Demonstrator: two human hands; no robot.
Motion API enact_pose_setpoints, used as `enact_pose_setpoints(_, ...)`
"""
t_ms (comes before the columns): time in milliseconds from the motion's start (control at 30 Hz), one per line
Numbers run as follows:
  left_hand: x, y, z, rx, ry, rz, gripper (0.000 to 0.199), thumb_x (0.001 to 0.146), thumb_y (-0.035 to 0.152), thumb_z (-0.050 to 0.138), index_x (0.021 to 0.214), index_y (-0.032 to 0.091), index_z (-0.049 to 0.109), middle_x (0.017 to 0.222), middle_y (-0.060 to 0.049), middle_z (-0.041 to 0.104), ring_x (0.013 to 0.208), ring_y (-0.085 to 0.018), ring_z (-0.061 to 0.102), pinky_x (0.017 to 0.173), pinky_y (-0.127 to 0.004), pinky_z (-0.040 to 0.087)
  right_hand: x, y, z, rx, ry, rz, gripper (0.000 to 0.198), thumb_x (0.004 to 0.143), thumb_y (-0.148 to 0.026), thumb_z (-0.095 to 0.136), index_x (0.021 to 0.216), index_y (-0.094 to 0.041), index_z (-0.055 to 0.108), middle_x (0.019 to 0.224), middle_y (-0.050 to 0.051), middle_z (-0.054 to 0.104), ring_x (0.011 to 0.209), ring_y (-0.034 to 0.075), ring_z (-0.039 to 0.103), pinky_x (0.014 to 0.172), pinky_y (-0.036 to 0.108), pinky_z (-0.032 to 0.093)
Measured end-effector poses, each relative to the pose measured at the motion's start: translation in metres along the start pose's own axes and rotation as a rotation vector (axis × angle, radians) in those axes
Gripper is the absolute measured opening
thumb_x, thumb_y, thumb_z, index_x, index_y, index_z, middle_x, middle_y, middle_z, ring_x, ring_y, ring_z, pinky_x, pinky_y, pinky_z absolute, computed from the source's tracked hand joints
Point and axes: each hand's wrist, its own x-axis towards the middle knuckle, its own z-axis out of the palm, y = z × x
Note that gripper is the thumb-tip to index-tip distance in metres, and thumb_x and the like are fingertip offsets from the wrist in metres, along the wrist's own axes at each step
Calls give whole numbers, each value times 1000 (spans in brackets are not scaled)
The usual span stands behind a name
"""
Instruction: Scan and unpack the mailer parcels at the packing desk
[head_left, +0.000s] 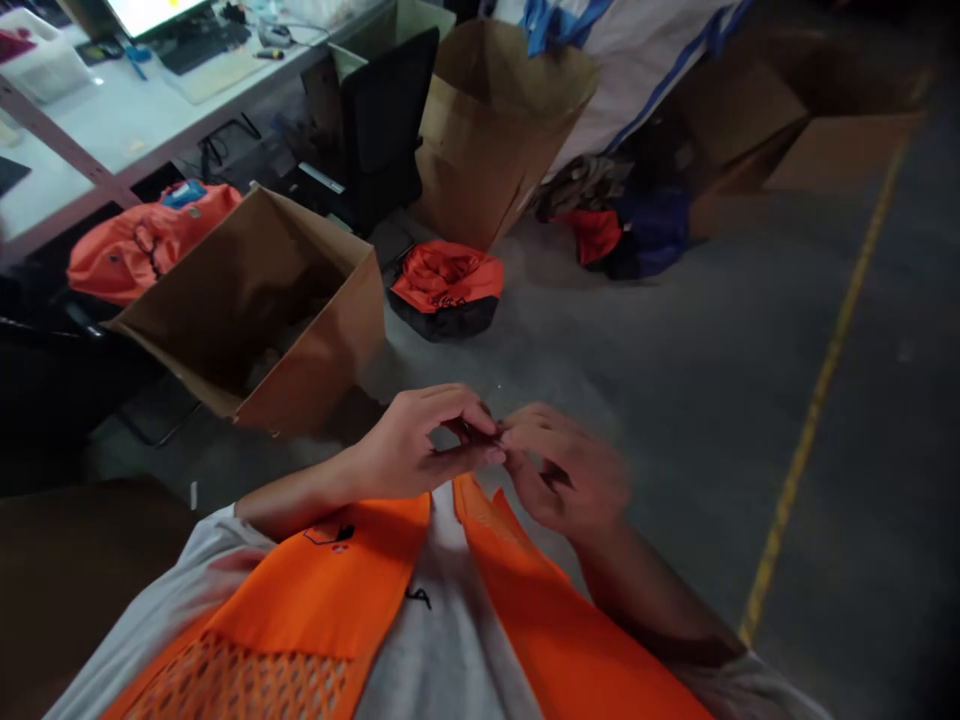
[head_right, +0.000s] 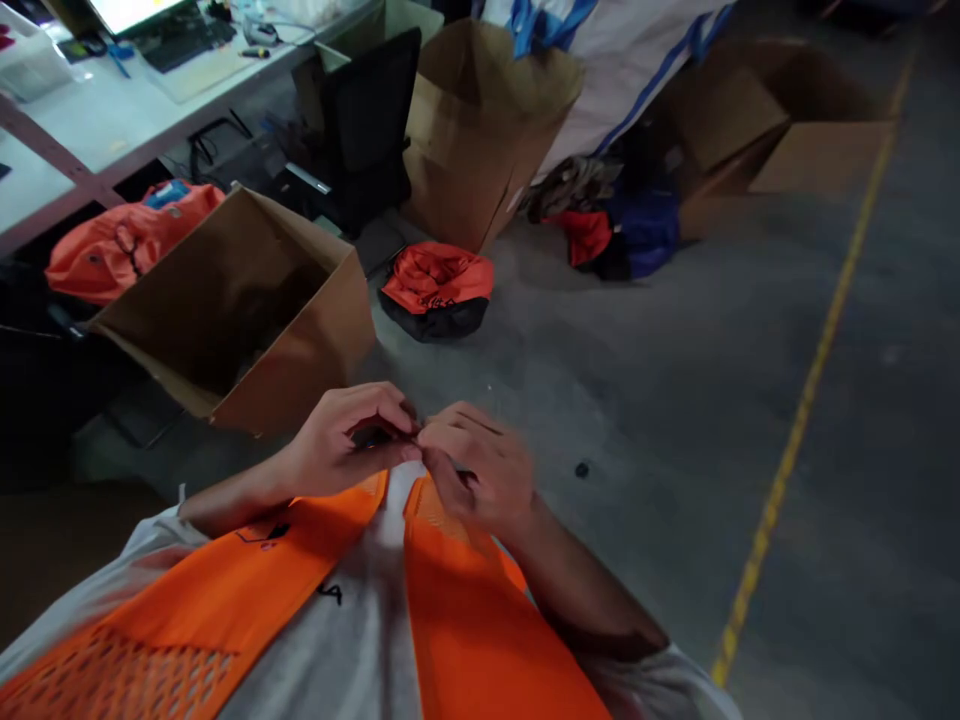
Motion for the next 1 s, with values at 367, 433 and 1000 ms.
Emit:
enact_pose_setpoints(367, 5, 7, -9, -95, 16, -70, 23, 92, 34, 76, 96, 13, 69, 91, -8, 71, 75, -13, 67, 69, -21, 57, 8, 6, 2, 30, 58, 59, 24, 91, -5, 66, 102, -26, 63, 83, -1, 73, 74, 13, 71, 65, 24, 55)
enact_pose_setpoints(433, 21, -2, -19, -34, 42, -65, 22, 92, 34, 75, 96, 13, 69, 91, -9, 71, 77, -13, 68, 71, -22, 57, 25, 30, 6, 47, 68, 24, 22, 92, -7, 66, 102, -26, 62, 83, -1, 73, 75, 14, 71, 65, 24, 56)
enact_pose_setpoints(1000, 261, -128, -156, 437, 416, -345, 8, 95, 21, 67, 93, 15, 69, 83, -6, 75, 75, -14, 70, 71, -21, 51, 315, 333, 20, 174, -375, -475, 13, 96, -8, 60, 92, -20, 58, 74, -1, 64, 65, 13, 61, 61, 25, 47)
